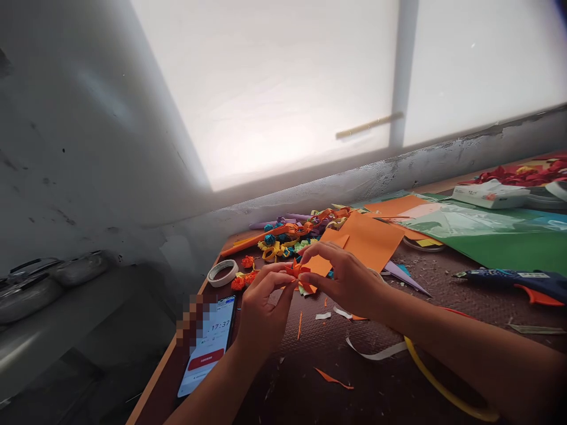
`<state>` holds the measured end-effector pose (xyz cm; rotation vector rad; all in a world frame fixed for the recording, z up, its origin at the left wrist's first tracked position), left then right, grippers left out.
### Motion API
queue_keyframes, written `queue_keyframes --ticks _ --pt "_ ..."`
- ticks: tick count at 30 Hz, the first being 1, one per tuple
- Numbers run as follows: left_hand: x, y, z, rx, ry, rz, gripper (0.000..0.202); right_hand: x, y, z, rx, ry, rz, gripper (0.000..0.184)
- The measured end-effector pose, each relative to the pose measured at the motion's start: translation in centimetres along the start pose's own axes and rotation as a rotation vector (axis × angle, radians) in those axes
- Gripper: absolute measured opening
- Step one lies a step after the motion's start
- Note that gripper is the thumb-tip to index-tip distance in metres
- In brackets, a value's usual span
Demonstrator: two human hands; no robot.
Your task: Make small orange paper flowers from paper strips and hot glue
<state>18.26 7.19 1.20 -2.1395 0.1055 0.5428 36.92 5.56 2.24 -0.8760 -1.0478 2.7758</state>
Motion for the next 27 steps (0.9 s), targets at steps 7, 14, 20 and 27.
queue_keyframes --ticks 7,14,20,27 --pt "0.06 -0.03 -0.19 0.115 -0.026 -0.031 0.011 0.11 -0.13 -0.10 0.082 -0.040 0.003 0.013" --pt "0.05 -0.07 -0.14 -0.036 0.138 -0.044 0.009 0.00 -0.35 -0.10 0.110 -0.096 0.012 0.016" --pt "-0.19 -0.43 0.15 -0.285 0.418 -0.096 0.006 -0.37 -0.29 -0.11 0.034 -0.277 0.008 0.018" --pt "-0.04 -0.35 0.46 -0.379 0.662 -0.029 0.012 -0.63 0.09 -0.07 -0.225 -0.155 0.023 0.052"
Point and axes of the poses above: each hand's wrist, its own y-axis away from the middle knuckle, its own x-axis out of the palm, z = x × y, the point moved 2 cm from there along -y, towards the middle knuckle, and after that the axes turned 1 degree about -z, right-handed, at the moved point
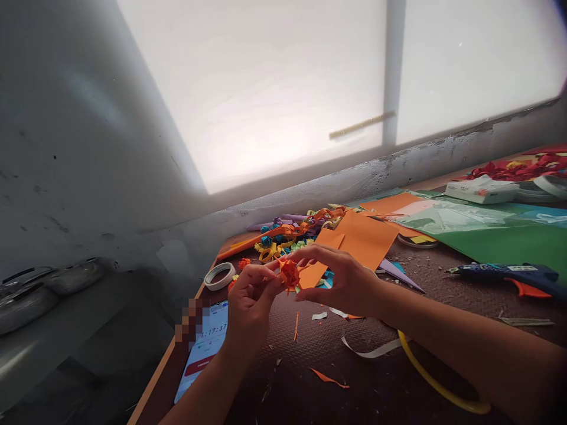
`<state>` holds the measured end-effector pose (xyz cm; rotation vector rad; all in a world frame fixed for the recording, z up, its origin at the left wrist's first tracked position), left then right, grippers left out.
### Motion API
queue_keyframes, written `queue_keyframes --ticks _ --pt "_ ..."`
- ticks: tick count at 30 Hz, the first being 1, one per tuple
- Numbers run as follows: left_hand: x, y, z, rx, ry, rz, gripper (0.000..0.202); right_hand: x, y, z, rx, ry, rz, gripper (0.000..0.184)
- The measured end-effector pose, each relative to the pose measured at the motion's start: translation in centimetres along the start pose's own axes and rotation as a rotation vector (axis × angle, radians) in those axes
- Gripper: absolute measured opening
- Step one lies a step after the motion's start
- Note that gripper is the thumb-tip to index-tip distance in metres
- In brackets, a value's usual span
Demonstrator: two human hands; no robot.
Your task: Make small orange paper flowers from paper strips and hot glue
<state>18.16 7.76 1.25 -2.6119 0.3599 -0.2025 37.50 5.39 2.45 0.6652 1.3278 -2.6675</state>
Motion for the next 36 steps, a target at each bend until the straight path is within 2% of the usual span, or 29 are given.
queue_keyframes --ticks 3,6,8,13,20,27,29,32,36 --pt "0.0 0.2 -0.2 0.005 0.057 0.023 0.010 0.0 -0.1 0.1 -0.076 0.000 -0.015 0.043" --pt "-0.1 0.2 -0.4 -0.004 0.093 0.039 0.024 0.0 -0.1 0.2 -0.087 0.014 0.003 0.040" --pt "0.0 0.2 -0.4 -0.021 0.089 0.087 0.030 0.0 -0.2 0.1 -0.076 0.012 0.016 0.038" --pt "0.5 -0.1 -0.4 -0.054 0.040 0.201 0.027 0.1 -0.1 -0.3 0.021 0.023 -0.016 0.025" --pt "0.8 -0.2 0.1 -0.133 0.042 0.188 0.036 0.1 -0.1 -0.1 0.026 0.061 0.021 0.029" --pt "0.8 -0.3 0.5 -0.131 0.057 0.160 0.032 0.0 0.1 0.0 -0.021 0.089 0.069 0.022" --pt "0.8 -0.3 0.5 -0.118 0.057 0.168 0.031 0.1 0.2 -0.1 -0.007 0.067 0.046 0.027" --pt "0.7 -0.2 0.2 -0.076 0.041 0.178 0.028 0.2 0.2 -0.5 0.085 -0.055 -0.054 0.035" --pt "0.9 0.1 0.0 -0.017 0.013 0.218 0.026 0.4 0.1 -0.7 0.172 -0.169 -0.165 0.021"
Point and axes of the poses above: each hand's wrist, its own y-axis away from the middle knuckle, its own x-axis out of the palm, z = x × y, the point moved 2 cm from there along -y, towards the middle knuckle, and after that the axes turned 1 degree about -z, right-handed, at the moved point
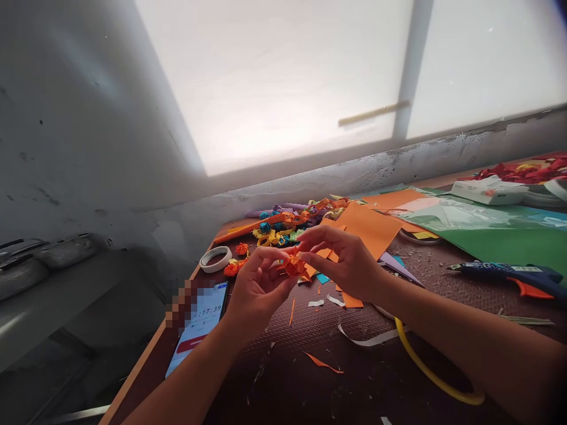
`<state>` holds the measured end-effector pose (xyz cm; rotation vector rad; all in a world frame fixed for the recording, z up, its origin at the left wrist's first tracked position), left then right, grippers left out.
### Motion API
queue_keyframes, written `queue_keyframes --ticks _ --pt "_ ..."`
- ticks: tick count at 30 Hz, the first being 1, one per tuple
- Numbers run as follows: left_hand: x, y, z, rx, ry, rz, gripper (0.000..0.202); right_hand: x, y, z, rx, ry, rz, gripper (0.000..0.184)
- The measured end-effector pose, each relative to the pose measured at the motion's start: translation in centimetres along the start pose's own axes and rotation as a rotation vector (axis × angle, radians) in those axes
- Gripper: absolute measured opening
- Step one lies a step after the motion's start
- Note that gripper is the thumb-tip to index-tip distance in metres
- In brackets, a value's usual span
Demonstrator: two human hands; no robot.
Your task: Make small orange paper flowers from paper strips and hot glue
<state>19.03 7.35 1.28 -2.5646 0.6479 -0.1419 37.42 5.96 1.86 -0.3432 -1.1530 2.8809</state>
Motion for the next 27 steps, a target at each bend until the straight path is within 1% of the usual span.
queue_keyframes --ticks 2,4,8,12,14,19,21,23,25,27 --pt "0.2 0.2 -0.1 0.032 0.011 0.025 0.028 0.1 0.0 0.3 -0.022 0.010 -0.006 0.013" --pt "0.4 0.4 -0.3 0.064 0.016 0.029 0.026 0.2 0.2 0.7 -0.064 0.024 0.020 0.009" --pt "0.4 0.5 -0.4 0.083 -0.017 -0.009 0.019 0.3 0.5 1.2 -0.111 0.007 0.061 0.007" --pt "0.4 0.4 -0.3 0.061 -0.010 0.001 0.020 0.2 0.3 1.0 -0.090 -0.009 0.023 0.007" --pt "0.4 0.3 -0.1 0.050 -0.041 -0.016 0.019 0.3 0.2 1.0 -0.095 0.010 0.020 0.008" --pt "0.4 0.3 -0.2 0.072 -0.086 -0.071 0.017 0.4 0.5 0.9 -0.154 0.050 0.070 0.006" --pt "0.4 0.3 -0.3 0.096 -0.072 -0.086 0.019 0.4 0.6 0.9 -0.167 0.042 0.078 0.009" --pt "0.5 0.4 -0.5 0.111 -0.076 -0.098 0.027 0.4 0.7 0.8 -0.172 0.034 0.078 0.010" --pt "0.6 0.5 -0.6 0.123 -0.122 -0.105 0.035 0.4 0.7 0.8 -0.180 0.035 0.077 0.011" --pt "0.6 0.7 -0.6 0.132 -0.192 -0.100 0.033 0.3 0.7 0.8 -0.191 0.043 0.084 0.011"
Point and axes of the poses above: each hand's wrist, its own y-axis away from the middle knuckle, its own x-axis out of the palm, z = x × y, the point moved 2 cm from there along -y, towards the middle knuckle, and after that the axes turned 1 degree about -z, right-handed, at the moved point
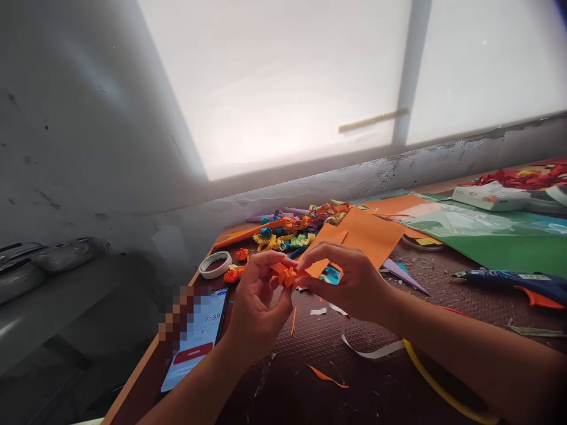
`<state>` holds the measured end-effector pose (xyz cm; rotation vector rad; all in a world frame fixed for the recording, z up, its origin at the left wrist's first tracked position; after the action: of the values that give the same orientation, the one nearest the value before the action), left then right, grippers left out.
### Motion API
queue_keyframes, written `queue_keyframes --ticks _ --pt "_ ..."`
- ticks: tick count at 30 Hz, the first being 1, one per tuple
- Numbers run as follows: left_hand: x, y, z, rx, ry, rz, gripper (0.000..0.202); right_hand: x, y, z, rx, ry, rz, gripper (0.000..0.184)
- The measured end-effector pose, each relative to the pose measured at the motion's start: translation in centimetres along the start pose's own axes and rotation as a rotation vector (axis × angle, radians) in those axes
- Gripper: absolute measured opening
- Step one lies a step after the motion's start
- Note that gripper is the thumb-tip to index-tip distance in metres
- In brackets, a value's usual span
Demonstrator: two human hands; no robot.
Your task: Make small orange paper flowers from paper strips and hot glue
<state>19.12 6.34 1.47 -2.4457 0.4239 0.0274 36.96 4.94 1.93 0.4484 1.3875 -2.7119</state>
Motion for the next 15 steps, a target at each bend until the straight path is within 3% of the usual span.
queue_keyframes --ticks 15 --pt "0.03 0.43 0.44 -0.007 -0.006 0.077 0.022 -0.05 -0.09 0.37 -0.079 0.069 0.041 0.008"
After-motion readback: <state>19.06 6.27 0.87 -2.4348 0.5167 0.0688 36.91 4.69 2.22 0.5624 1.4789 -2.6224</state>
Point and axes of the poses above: each hand's wrist, its own y-axis away from the middle knuckle, its own x-axis out of the palm, z = x × y, the point moved 2 cm from there along -y, towards the middle knuckle, and after that the axes turned 1 degree about -z, right-handed, at the moved point
